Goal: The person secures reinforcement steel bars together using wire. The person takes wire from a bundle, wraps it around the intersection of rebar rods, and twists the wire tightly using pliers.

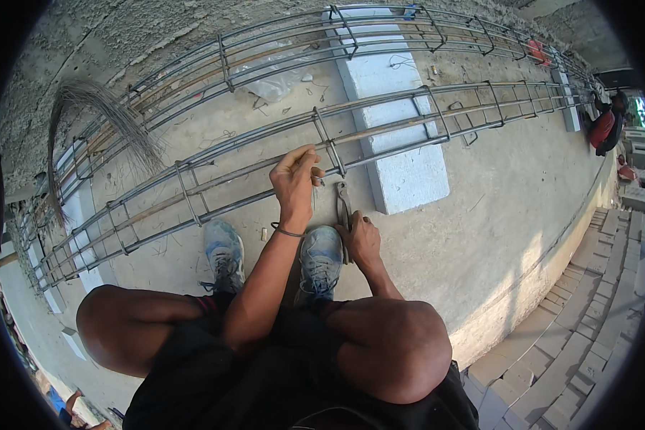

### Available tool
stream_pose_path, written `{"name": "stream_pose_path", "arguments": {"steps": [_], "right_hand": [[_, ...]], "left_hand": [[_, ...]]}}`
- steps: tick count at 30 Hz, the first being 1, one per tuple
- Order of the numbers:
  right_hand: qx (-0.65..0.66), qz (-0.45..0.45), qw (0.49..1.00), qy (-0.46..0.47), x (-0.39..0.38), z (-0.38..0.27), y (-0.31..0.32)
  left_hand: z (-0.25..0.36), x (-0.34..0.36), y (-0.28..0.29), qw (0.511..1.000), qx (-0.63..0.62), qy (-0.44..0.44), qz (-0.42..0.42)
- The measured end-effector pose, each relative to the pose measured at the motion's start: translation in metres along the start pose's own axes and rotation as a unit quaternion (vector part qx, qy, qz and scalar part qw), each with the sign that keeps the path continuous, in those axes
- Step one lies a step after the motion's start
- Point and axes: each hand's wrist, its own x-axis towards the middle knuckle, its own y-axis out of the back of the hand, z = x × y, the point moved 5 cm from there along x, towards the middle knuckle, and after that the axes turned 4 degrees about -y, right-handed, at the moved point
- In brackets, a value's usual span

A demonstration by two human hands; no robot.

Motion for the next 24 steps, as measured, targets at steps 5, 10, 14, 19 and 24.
{"name": "stream_pose_path", "arguments": {"steps": [5, 10, 14, 19, 24], "right_hand": [[-0.008, -0.024, 0.999, 0.022, 0.006, -0.008, -0.019], [-0.036, 0.033, 0.998, 0.039, 0.002, -0.008, -0.013], [-0.020, -0.015, 1.000, 0.019, 0.011, -0.011, -0.009], [0.103, -0.038, 0.988, -0.107, 0.011, 0.007, 0.011], [0.164, -0.067, 0.976, -0.127, 0.008, 0.017, 0.021]], "left_hand": [[-0.007, -0.003, 0.002, 0.998, -0.027, 0.045, 0.019], [-0.008, 0.003, 0.003, 0.996, -0.058, 0.066, 0.021], [-0.006, 0.011, 0.012, 0.995, -0.074, 0.060, 0.028], [-0.003, 0.009, 0.013, 0.993, -0.100, 0.056, 0.024], [-0.009, 0.011, 0.023, 0.993, -0.091, 0.065, 0.042]]}}
